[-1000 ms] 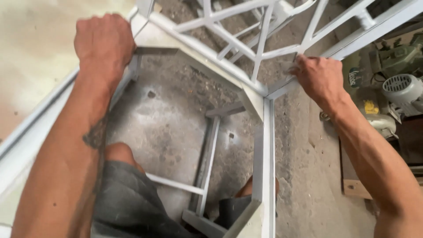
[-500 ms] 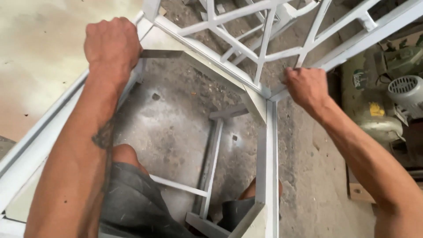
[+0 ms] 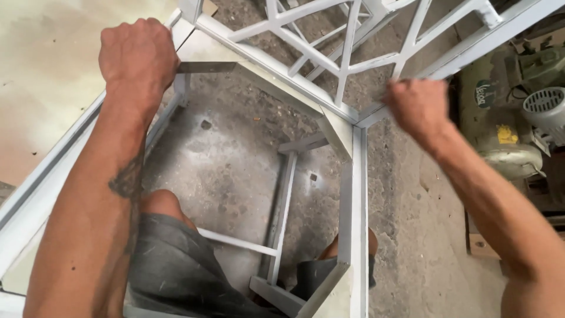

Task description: Sanding the intricate lattice back and frame of a white chair using a sanding block and scraper to prepare it for refinishing.

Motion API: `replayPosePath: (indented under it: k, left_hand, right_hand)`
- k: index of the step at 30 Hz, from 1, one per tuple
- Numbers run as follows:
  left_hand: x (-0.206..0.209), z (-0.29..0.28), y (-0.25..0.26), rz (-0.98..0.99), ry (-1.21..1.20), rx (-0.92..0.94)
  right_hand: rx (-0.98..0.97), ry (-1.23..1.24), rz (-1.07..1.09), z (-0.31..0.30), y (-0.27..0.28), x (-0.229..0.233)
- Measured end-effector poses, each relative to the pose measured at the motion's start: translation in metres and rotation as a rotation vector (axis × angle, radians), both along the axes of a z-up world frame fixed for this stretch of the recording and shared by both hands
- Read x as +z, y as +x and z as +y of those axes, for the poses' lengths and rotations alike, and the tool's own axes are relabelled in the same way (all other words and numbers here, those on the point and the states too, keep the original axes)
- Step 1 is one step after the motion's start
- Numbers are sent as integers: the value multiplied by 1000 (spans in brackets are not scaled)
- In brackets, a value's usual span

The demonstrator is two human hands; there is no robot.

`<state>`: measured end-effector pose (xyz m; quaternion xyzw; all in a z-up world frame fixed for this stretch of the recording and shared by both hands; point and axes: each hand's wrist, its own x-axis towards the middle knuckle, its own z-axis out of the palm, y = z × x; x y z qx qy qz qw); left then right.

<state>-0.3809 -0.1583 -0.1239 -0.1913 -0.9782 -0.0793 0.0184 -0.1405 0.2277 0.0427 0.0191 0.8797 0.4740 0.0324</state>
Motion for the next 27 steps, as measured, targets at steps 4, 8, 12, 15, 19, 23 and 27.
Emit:
replayPosePath:
  k: [4, 8, 12, 15, 19, 23, 27]
  left_hand:
    - [21, -3, 8, 30, -24, 13]
    - [11, -1, 7, 10, -9, -5]
    - [15, 0, 8, 66, -11, 5]
    - [22, 1, 12, -89, -17, 17]
    - [24, 0, 11, -99, -25, 30]
    - [6, 4, 18, 270, -6, 15]
    - [20, 34, 51, 818, 153, -192]
  right_hand:
    - [-23, -21, 12, 19, -10, -27]
    - [-56, -5, 89, 24, -10, -2]
    - [-56, -133, 28, 16, 4, -36]
    - [-150, -262, 75, -5, -1, -3]
    - [217, 58, 405, 34, 15, 26]
    - [316, -712, 778, 24, 65, 14]
    - [-181, -1937, 1022, -28, 103, -68]
